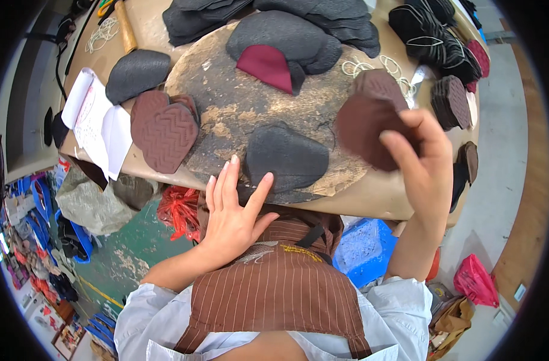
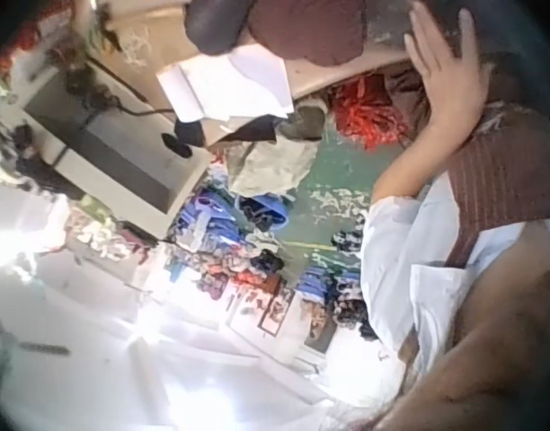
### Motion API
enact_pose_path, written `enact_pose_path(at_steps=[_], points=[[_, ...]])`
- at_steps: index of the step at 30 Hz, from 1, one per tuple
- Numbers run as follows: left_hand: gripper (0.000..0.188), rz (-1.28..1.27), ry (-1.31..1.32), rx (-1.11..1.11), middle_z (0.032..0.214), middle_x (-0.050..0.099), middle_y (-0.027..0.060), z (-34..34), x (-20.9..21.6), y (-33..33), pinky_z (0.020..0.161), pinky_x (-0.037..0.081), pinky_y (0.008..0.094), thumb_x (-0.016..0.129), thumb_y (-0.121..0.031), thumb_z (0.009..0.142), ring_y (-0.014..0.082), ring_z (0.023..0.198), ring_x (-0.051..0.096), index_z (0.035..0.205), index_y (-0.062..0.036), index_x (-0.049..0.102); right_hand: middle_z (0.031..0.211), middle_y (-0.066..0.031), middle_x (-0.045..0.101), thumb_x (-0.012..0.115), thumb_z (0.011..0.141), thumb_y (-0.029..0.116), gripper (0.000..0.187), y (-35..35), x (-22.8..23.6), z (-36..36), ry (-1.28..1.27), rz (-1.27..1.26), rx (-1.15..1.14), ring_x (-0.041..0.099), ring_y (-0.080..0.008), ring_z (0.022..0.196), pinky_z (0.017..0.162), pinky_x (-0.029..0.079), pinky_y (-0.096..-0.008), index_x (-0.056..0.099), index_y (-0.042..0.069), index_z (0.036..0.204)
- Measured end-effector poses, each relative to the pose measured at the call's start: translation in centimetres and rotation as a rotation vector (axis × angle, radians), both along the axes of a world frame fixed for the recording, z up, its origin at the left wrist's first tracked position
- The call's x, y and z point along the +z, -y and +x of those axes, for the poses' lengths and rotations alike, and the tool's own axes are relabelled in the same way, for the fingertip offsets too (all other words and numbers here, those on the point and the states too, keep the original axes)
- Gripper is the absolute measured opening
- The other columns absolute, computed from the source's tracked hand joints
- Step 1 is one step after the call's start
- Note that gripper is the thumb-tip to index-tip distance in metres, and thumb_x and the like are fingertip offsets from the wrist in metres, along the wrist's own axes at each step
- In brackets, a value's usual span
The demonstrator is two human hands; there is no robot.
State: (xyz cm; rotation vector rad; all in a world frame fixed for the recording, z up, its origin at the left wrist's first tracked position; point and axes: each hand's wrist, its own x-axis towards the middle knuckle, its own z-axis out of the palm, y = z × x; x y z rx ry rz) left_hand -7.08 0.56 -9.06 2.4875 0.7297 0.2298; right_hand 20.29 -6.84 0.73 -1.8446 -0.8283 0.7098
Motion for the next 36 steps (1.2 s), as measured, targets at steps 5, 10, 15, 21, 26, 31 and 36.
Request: enact_pose_path(at_steps=[5, 10, 15, 21, 26, 31, 36], points=[[0.066, 0.012, 0.022, 0.042, 0.147, 0.021, 0.0286, 0.2, 0.0, 0.2, 0.105, 0.025, 0.0554, 0.075, -0.031, 0.074, 0.0415, 0.134, 0.027, 0.134, -0.0212, 0.049, 0.085, 0.0006, 0.060, 0.070, 0.082, 0.005, 0.018, -3.5, -4.5, -3.7, -0.163, -0.132, 0.436, 0.054, -0.0051, 0.083, 0.073, 0.045, -0.0224, 0.060, -0.001, 0.097], [0.059, -0.012, 0.061, 0.063, 0.146, 0.025, 0.0251, -1.2, 0.1, 0.0, 0.104, 0.029, 0.0525, 0.074, -0.027, 0.075, 0.0375, 0.134, 0.031, 0.130, -0.0212, 0.053, 0.085, 0.0011, 0.060, 0.068, 0.083, 0.001, 0.015, -3.4, -7.5, -4.2, -0.293, -0.115, 0.315, 0.054, -0.0038, 0.082, 0.072, 0.046, -0.0213, 0.059, -0.001, 0.095], [0.060, 0.004, 0.075, 0.035, 0.146, 0.028, 0.0234, -2.2, -0.5, -0.1, 0.103, 0.030, 0.0527, 0.074, -0.024, 0.075, 0.0355, 0.132, 0.035, 0.131, -0.0221, 0.052, 0.086, 0.0011, 0.062, 0.068, 0.083, 0.001, 0.014, -3.4, -7.2, -4.6, -0.285, -0.108, 0.310, 0.054, -0.0034, 0.080, 0.071, 0.046, -0.0211, 0.059, -0.001, 0.094], [0.062, -0.064, 0.123, 0.064, 0.143, 0.031, 0.0238, -2.2, -0.4, -0.1, 0.103, 0.031, 0.0527, 0.073, -0.022, 0.075, 0.0351, 0.131, 0.037, 0.133, -0.0237, 0.051, 0.084, 0.0008, 0.063, 0.069, 0.083, 0.002, 0.013, -3.7, -7.2, -4.9, -0.258, -0.113, 0.286, 0.055, -0.0036, 0.079, 0.069, 0.047, -0.0208, 0.061, -0.001, 0.093], [0.058, 0.123, 0.107, 0.120, 0.139, 0.037, 0.0222, -1.3, -0.8, 0.6, 0.102, 0.031, 0.0494, 0.062, -0.017, 0.081, 0.0308, 0.124, 0.043, 0.136, -0.0286, 0.049, 0.081, -0.0022, 0.065, 0.071, 0.082, 0.003, 0.015, -3.8, -7.1, -5.3, -0.114, -0.138, 0.287, 0.057, -0.0045, 0.077, 0.067, 0.048, -0.0225, 0.061, -0.002, 0.092], [0.058, 0.378, 0.044, 0.130, 0.136, 0.041, 0.0188, -1.3, -3.0, 1.0, 0.102, 0.029, 0.0471, 0.049, -0.011, 0.083, 0.0262, 0.120, 0.047, 0.138, -0.0324, 0.048, 0.082, -0.0007, 0.063, 0.070, 0.080, 0.000, 0.014, -3.2, -7.0, -5.6, -0.013, -0.130, 0.276, 0.058, -0.0060, 0.077, 0.068, 0.047, -0.0221, 0.062, -0.001, 0.092], [0.055, 0.355, 0.029, 0.125, 0.135, 0.041, 0.0185, -1.1, -2.7, 1.1, 0.101, 0.030, 0.0487, 0.048, -0.013, 0.085, 0.0270, 0.119, 0.047, 0.137, -0.0314, 0.049, 0.082, -0.0001, 0.063, 0.071, 0.080, 0.001, 0.014, -3.7, -6.8, -5.7, -0.103, -0.187, 0.231, 0.058, -0.0054, 0.076, 0.068, 0.047, -0.0216, 0.063, 0.000, 0.091]])
